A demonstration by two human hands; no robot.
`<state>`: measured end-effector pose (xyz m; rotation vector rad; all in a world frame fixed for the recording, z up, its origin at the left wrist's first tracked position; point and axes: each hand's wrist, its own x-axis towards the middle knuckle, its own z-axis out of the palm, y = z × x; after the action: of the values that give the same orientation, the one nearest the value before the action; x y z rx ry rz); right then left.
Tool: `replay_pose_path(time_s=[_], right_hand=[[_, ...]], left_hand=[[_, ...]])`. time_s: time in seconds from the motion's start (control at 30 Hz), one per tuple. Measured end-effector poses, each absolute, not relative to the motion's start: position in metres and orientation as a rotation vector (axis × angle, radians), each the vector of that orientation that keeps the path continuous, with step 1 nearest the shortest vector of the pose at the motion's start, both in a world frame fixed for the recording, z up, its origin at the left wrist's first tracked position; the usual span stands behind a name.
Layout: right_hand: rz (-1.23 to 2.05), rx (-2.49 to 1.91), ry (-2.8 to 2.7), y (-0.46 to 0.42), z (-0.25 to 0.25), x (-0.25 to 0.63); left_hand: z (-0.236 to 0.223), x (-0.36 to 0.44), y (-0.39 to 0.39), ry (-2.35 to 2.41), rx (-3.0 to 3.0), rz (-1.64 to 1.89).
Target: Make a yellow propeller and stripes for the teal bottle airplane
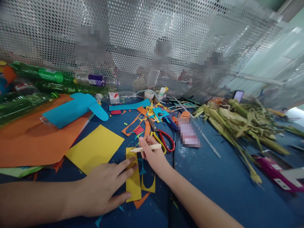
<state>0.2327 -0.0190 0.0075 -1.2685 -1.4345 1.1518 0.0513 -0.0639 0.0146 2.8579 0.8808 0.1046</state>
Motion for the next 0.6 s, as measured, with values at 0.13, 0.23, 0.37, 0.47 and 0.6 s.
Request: replay_pose_path(time_s=[0.13, 0.23, 0.37, 0.47, 0.6], right_hand=[[1.166, -1.249, -1.459, -0.0186, 0.0063, 0.2341], [1.189, -1.237, -1.462, -0.0183, 0.0049, 0.2357], [1.165, -1.216, -1.501, -0.0188, 0.0053, 0.2371], [1.153, -1.225, -1.533, -0.0195, 0.0061, 0.2373], [1.164, -1.247, -1.504, -0.0197, 0.0053, 0.2372]], left_hand=[[0.0138, 0.051, -0.0645, 0.91, 2.845, 0.096], [0.013, 0.0508, -0.0643, 0.895, 2.845, 0.111], [0.0137, 0.0509, -0.0637, 0.881, 2.863, 0.122], [0.0147, 0.0508, -0.0636, 0.894, 2.863, 0.115], [0.0143, 0.0511, -0.0638, 0.887, 2.849, 0.125]])
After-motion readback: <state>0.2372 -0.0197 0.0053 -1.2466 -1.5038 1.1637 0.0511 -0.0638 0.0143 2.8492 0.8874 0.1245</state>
